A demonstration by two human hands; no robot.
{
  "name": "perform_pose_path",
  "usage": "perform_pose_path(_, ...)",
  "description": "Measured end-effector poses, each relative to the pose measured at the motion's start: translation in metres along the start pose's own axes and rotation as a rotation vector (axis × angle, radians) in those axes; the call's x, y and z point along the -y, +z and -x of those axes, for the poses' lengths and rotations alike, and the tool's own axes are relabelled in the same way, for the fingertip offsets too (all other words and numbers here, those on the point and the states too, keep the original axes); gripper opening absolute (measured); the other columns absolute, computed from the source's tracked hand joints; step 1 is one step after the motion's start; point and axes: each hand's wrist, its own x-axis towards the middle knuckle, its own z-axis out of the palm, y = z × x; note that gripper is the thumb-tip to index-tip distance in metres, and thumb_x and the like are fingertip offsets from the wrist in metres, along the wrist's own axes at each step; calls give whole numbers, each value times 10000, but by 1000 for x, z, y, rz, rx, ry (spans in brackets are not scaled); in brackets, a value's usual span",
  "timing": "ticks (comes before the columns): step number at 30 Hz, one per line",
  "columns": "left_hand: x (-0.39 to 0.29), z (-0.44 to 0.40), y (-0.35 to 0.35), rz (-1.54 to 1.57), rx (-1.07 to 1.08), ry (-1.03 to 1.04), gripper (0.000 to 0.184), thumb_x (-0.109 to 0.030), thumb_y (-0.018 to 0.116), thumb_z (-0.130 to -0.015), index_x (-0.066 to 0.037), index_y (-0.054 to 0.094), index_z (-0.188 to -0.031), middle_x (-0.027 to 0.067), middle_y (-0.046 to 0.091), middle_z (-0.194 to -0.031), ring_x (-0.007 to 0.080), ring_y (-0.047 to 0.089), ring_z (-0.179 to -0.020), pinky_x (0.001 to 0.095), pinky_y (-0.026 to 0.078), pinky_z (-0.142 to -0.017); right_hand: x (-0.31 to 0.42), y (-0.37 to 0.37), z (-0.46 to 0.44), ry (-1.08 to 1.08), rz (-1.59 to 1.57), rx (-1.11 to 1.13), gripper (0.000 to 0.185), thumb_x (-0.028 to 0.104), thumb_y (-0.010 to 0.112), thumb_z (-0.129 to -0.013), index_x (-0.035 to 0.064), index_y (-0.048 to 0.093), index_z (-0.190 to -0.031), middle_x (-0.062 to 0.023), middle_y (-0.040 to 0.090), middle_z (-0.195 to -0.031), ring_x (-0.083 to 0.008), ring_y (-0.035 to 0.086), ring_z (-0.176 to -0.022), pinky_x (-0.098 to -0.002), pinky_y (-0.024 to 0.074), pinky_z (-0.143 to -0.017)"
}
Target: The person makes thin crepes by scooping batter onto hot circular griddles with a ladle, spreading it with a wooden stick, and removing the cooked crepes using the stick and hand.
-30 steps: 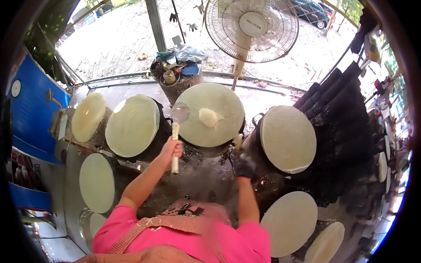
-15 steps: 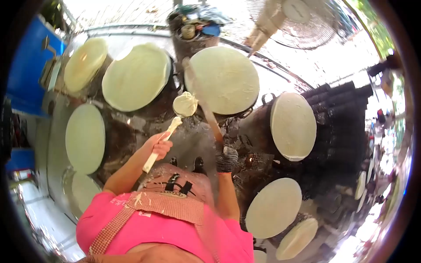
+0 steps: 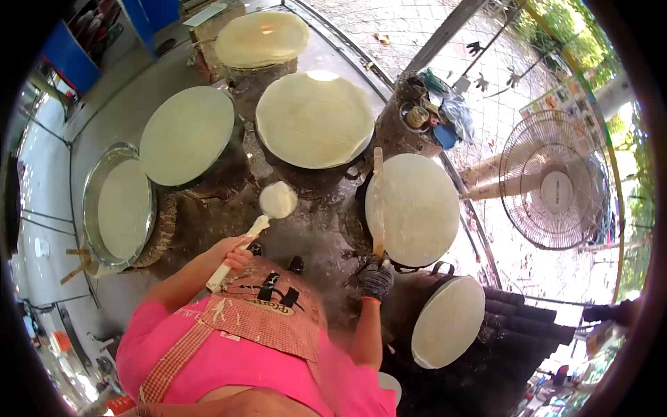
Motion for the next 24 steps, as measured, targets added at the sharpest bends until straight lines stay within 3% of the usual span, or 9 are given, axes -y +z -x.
perform_pose_path(1, 5, 10, -8, 36, -4, 28, 110, -278, 444, -889, -201, 452, -967, -23, 313, -504, 53, 296, -346, 190, 269, -273, 3, -5, -1, -91, 46, -106, 385, 394, 505, -789, 22, 604, -783, -200, 553, -578, -370, 543, -576, -458, 416, -553)
perform_pose_path(6, 16, 48, -47, 137, 44, 131, 111, -245, 443, -889, -193, 428, -985, -10, 330, -494, 58, 309, -341, 189, 276, -266, 17, -17, 12, -464, 352, 326, 396, 460, 498, -769, 91, 594, -871, -141, 595, -678, -321, 571, -601, -425, 438, -542)
perform_pose_path(9, 28, 65, -54, 275, 17, 208, 138, -244, 438, -890, -199, 418, -1018, -3, 338, -488, 61, 311, -339, 191, 276, -261, 54, 0, -6, -592, -21, 315, 397, 469, 502, -762, 85, 590, -809, -149, 597, -689, -324, 563, -598, -427, 427, -531)
perform_pose_path(14, 43, 73, -74, 340, 172, 226, 141, -236, 427, -881, -141, 513, -939, -4, 324, -484, 77, 306, -345, 211, 272, -292, 112, 80, -88, -909, 50, 279, 302, 304, 573, -704, 105, 561, -931, -114, 562, -666, -308, 552, -629, -432, 410, -561)
perform_pose_path(15, 47, 73, -77, 421, 157, 181, 112, -303, 423, -881, -196, 448, -903, 16, 344, -482, 78, 321, -332, 195, 273, -258, 128, 96, -111, -1008, 43, 211, 293, 278, 574, -689, 111, 563, -929, -109, 560, -659, -302, 554, -631, -435, 404, -550)
perform_pose_path(17, 54, 75, -80, 369, 125, 199, 107, -275, 424, -880, -173, 443, -907, 14, 337, -477, 74, 322, -328, 188, 277, -255, 164, 122, -152, -1091, 106, 224, 329, 229, 551, -677, 139, 554, -993, -126, 573, -869, -296, 571, -704, -436, 429, -585)
perform_pose_path(20, 67, 89, -72, 384, 172, 247, 103, -225, 427, -879, -153, 448, -951, 7, 348, -500, 68, 298, -334, 185, 257, -272, 204, 126, -189, -1289, 37, 402, 344, 210, 534, -678, 156, 553, -1017, -133, 557, -959, -313, 582, -733, -441, 451, -641)
perform_pose_path(21, 72, 91, -86, 483, 235, 215, 196, -238, 411, -889, -111, 422, -1037, -2, 341, -533, 69, 334, -387, 209, 307, -312, 216, 121, -196, -1212, 284, 589, 368, 164, 432, -728, 170, 524, -1085, -157, 559, -1018, -304, 581, -860, -427, 458, -700)
perform_pose_path(24, 69, 101, -97, 490, 297, 168, 272, -303, 435, -878, -111, 372, -1059, -3, 349, -526, 78, 336, -379, 203, 321, -320, 245, 107, -214, -1261, 442, 494, 237, 141, 453, -703, 112, 551, -916, -152, 576, -870, -293, 591, -740, -419, 460, -648)
